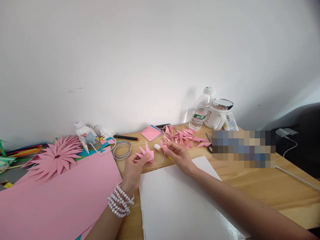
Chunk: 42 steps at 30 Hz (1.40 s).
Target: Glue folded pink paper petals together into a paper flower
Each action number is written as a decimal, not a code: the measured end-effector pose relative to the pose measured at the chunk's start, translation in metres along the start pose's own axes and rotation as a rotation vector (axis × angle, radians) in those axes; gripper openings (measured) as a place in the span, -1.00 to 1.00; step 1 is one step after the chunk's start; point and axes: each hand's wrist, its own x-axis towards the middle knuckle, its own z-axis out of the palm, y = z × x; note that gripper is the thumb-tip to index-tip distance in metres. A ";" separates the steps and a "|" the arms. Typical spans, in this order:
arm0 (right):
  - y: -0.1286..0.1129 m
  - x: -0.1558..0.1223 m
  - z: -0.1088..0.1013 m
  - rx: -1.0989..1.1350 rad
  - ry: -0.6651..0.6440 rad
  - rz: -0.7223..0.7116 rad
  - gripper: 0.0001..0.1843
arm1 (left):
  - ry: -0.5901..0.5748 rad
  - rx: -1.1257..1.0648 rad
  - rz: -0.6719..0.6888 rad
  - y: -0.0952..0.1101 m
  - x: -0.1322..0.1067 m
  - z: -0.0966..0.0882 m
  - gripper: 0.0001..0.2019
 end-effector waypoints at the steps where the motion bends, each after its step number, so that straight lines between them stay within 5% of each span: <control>1: -0.001 -0.001 0.001 0.029 -0.026 0.020 -0.74 | -0.006 0.014 -0.001 0.000 -0.001 0.000 -0.82; 18: -0.001 -0.002 0.003 0.121 -0.240 0.158 -0.70 | -0.075 0.213 -0.012 -0.001 -0.004 -0.001 -0.83; 42: 0.006 -0.005 0.009 0.090 -0.200 0.129 -0.66 | -0.052 0.285 -0.038 0.003 -0.008 0.004 -0.85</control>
